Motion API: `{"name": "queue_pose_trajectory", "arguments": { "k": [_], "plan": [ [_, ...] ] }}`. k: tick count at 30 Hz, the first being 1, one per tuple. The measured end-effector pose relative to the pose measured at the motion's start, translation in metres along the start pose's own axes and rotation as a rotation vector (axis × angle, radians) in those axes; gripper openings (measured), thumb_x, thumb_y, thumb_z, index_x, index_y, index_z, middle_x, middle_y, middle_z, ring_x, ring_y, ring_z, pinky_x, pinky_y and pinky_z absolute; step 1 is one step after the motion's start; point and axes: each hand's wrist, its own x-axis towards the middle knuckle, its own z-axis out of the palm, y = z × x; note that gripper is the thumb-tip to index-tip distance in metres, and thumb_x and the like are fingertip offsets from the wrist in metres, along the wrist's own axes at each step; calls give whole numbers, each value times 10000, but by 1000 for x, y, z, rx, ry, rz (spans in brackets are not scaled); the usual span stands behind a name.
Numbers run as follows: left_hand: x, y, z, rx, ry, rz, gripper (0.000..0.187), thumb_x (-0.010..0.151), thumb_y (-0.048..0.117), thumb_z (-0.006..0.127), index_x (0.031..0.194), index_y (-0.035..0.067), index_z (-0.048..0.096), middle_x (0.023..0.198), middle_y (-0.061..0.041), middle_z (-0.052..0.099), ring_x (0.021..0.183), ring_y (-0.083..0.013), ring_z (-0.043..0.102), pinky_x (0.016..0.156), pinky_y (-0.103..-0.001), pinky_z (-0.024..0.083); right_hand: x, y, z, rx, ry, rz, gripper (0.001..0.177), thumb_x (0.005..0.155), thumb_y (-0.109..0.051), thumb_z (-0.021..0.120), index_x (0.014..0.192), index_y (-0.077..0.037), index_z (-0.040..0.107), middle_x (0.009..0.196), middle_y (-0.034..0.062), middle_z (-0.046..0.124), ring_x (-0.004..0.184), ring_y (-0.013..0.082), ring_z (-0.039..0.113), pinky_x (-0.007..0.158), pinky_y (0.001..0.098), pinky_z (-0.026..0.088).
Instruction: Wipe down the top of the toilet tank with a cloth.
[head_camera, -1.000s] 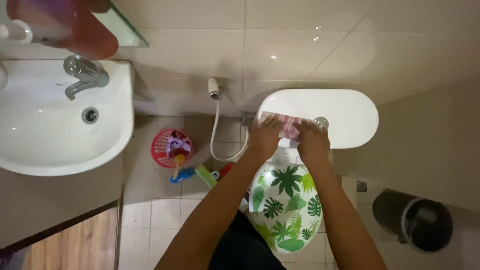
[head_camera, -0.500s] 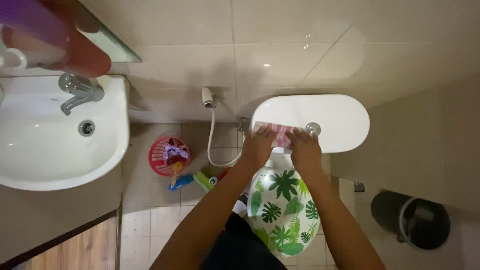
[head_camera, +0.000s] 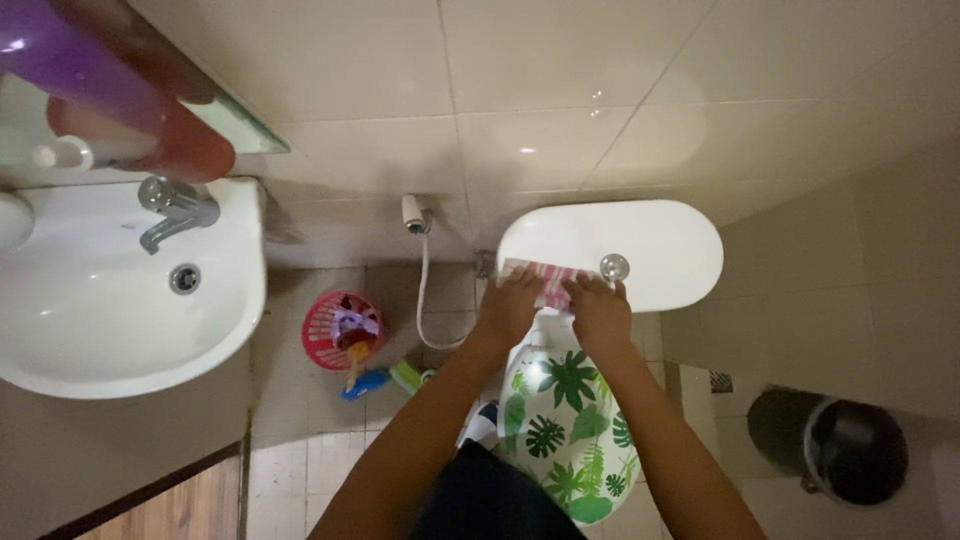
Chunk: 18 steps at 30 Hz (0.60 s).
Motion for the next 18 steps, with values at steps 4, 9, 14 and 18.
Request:
{"name": "queue_pose_trajectory", "arguments": {
  "k": [4,9,14,18],
  "plan": [
    [21,-1,6,-39,-1,-34,513,908,232,682,1391,98,574,1512,-95,534,1461,-298,427,1130,-612,328,19,15,24,137,104,30,507,865,-77,652,1354,-213,658,1442,55,621,1294,267,593,1085,513,423],
    [7,-4,20,-23,-24,-13,525,926,197,674,1427,99,552,1569,-117,486,1480,-303,409,1136,-604,333,-1,4,10,36,103,-13,618,795,-13,624,1378,-216,651,1448,69,616,1267,244,612,1097,521,412],
    [-1,-1,2,74,-40,36,573,892,223,697,1428,104,535,1587,-106,450,1474,-292,393,1165,-640,265,-3,7,22,-26,209,-72,545,768,-71,651,1299,-190,679,1350,96,657,1234,287,617,1065,544,410],
    [10,2,-14,42,-28,9,578,892,271,697,1425,121,533,1577,-70,455,1478,-259,401,1155,-677,247,11,5,-2,72,101,-41,466,874,-103,647,1334,-174,669,1224,81,685,1191,282,634,1058,536,425]
  ]
}}
